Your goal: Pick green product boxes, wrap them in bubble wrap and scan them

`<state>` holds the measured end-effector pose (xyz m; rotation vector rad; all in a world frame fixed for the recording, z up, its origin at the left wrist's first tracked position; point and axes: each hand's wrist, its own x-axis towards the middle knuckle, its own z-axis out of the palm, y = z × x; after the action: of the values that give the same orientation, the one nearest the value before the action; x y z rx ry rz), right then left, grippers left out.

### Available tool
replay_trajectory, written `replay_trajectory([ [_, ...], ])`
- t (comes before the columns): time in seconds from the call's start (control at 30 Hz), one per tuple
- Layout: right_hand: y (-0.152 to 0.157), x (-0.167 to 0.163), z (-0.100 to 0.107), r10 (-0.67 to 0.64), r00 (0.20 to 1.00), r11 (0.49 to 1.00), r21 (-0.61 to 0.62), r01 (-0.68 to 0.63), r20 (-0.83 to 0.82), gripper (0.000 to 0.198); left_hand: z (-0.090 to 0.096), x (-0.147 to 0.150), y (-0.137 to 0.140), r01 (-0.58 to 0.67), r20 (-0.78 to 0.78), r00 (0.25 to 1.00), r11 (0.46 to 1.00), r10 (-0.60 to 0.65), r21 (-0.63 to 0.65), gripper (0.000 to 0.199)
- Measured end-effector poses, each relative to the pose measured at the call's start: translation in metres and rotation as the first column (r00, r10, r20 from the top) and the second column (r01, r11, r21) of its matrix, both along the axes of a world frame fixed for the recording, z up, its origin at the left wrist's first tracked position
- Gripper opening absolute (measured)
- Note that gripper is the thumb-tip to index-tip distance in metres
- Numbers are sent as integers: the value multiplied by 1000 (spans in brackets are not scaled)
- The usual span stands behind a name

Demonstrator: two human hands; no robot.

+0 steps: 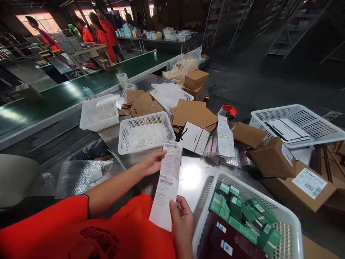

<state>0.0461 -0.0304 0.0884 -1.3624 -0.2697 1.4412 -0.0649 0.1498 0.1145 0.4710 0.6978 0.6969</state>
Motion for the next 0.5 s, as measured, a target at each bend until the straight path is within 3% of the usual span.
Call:
replay_trajectory([
  [0.17,-4,-1,-14,6,1000,1000,17,-6,-14,45,9,7,29,-64,-13,998,998,64,-10,28],
  [0.23,-6,-2,-24,-25,1000,999,31,25,7,43,14,10,39,-121,-79,988,986,130,117,22],
  [0.33,-7,-2,-34,-44,998,999,23,43,42,44,21,14,47,-169,-158,959,920,237,353,12],
  [0.5,-5,-4,-29,-75,997,997,32,74,21,43,29,23,44,-216,-54,953,792,298,571,77],
])
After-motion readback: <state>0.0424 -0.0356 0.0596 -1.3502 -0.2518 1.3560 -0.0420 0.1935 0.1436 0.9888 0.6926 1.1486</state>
